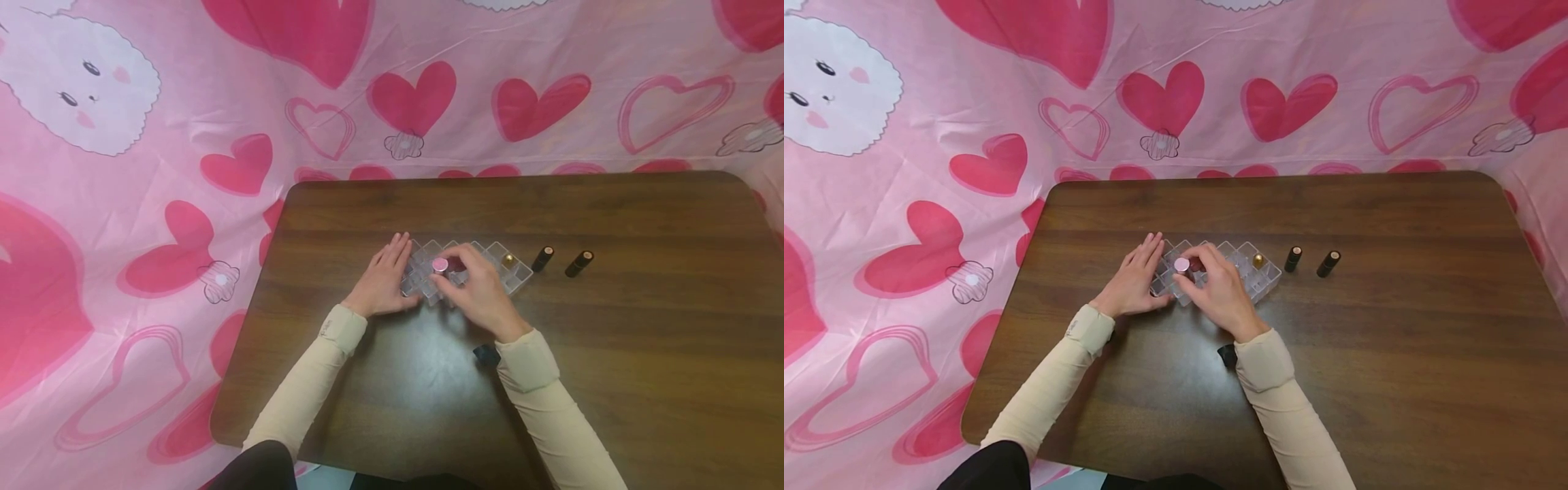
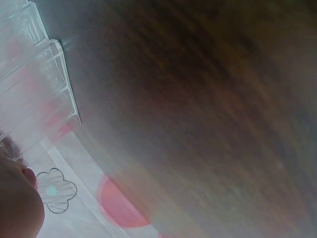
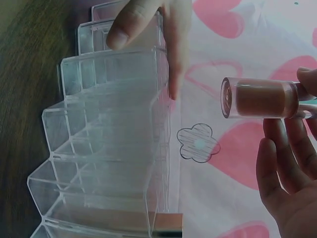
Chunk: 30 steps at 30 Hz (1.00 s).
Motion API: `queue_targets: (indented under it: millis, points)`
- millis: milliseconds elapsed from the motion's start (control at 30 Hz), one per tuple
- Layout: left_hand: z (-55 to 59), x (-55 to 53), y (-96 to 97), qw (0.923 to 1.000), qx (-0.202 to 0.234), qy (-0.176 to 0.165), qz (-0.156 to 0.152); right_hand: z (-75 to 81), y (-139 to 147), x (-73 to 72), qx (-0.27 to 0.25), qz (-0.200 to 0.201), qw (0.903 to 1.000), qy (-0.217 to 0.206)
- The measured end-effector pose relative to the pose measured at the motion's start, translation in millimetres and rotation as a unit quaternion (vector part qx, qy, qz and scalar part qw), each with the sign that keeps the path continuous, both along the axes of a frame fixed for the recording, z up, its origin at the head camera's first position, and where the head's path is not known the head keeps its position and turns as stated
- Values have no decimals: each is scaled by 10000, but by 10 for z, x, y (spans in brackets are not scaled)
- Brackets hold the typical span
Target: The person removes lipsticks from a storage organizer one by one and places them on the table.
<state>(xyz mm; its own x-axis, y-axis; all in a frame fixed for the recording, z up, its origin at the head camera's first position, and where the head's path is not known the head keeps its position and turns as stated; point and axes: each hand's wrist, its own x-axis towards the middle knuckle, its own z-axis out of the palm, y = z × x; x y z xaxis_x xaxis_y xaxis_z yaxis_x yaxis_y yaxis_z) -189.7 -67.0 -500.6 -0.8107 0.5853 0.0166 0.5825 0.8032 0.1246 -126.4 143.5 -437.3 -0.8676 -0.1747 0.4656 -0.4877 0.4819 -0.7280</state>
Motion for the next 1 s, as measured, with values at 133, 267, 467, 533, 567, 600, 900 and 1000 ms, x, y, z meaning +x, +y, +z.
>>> queue_targets:
  millis: [133, 267, 467, 533, 567, 600, 900, 1000]
  points:
    - [0, 2, 3, 10000, -4, -28, 21, 17, 35, 7, -8, -62, 10000, 18]
    - [0, 2, 9, 10000, -6, -45, 43, 27, 70, 13, -38, -145, 9999, -3]
    - [-12, -2, 9, 10000, 0, -74, 49, 30, 137, 15, -160, -298, 9994, -61]
    - [-16, -4, 6, 10000, 2, -62, 27, 33, 163, 17, -197, -350, 9991, -110]
    - [-18, -5, 4, 10000, -1, -55, 18, 34, 175, 19, -223, -364, 9990, -138]
    - [-19, -5, 3, 10000, -3, -52, 8, 35, 188, 20, -251, -376, 9988, -163]
    - [-13, -1, 1, 10000, -17, -45, 21, 60, 309, 36, -219, -732, 9970, -149]
    - [-6, 1, 6, 10000, -4, -58, 15, 80, 354, 44, -294, -813, 9961, -163]
